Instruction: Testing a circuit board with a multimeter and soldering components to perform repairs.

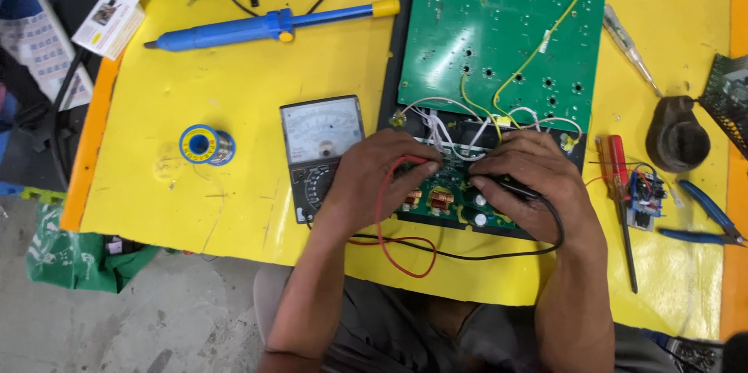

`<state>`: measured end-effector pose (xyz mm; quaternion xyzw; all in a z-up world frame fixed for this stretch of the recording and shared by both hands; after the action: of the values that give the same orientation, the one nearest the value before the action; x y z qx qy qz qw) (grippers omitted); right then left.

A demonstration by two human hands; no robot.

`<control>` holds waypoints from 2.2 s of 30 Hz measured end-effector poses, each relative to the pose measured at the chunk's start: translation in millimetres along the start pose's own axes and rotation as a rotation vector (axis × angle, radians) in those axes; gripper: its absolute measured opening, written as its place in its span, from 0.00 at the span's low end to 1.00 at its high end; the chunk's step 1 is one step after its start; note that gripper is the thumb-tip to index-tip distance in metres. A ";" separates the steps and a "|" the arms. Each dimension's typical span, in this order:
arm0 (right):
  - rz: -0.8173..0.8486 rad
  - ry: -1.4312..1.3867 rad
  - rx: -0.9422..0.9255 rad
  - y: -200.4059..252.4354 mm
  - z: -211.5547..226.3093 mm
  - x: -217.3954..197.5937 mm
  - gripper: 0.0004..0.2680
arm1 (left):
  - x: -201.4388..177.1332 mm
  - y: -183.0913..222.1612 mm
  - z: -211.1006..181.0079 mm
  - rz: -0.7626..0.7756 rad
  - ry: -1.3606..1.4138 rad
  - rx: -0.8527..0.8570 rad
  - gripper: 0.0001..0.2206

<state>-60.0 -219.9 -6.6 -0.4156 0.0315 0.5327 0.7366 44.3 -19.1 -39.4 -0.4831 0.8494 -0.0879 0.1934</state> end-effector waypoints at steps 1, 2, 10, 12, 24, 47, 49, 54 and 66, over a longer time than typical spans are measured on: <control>0.004 -0.007 -0.007 1.6 -1.7 -0.1 0.03 | -0.7 -0.1 -0.7 -0.009 -0.006 0.000 0.08; 0.009 -0.002 -0.001 3.2 -3.7 0.0 0.03 | -0.7 0.1 -2.6 0.012 -0.059 0.047 0.08; 0.084 0.091 0.170 -0.1 6.8 1.6 0.07 | -4.1 -0.7 -17.4 -0.021 -0.196 0.154 0.05; 0.088 0.083 0.139 -0.6 7.3 0.7 0.07 | -3.3 -0.5 -18.6 -0.039 -0.229 0.172 0.06; 0.014 -0.015 0.038 2.8 -3.6 -0.1 0.04 | -2.3 2.8 0.2 -0.035 -0.067 0.014 0.09; 0.052 -0.016 0.032 8.6 -8.0 0.2 0.05 | 1.7 5.1 5.5 -0.023 -0.029 -0.008 0.10; 0.052 -0.023 0.021 8.7 -7.6 0.2 0.05 | 2.8 5.6 7.2 -0.011 -0.040 -0.002 0.10; 0.047 -0.011 0.009 8.8 -6.6 0.4 0.05 | 1.5 4.2 5.8 -0.017 -0.062 0.044 0.10; 0.063 0.000 0.052 7.5 -4.4 1.0 0.04 | 15.3 12.5 -8.5 0.072 -0.493 0.256 0.09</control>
<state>-63.9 -221.3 -14.3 -0.3953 0.0582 0.5546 0.7299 23.9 -26.1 -39.6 -0.4309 0.7753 -0.0675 0.4569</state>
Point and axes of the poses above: each hand's wrist, its own y-axis away from the middle knuckle, its own x-axis out of the palm, z = x × y, the point moved 3 cm from there along -y, towards the middle knuckle, and after that the axes turned 12 degrees about -z, right-handed, at the moved point
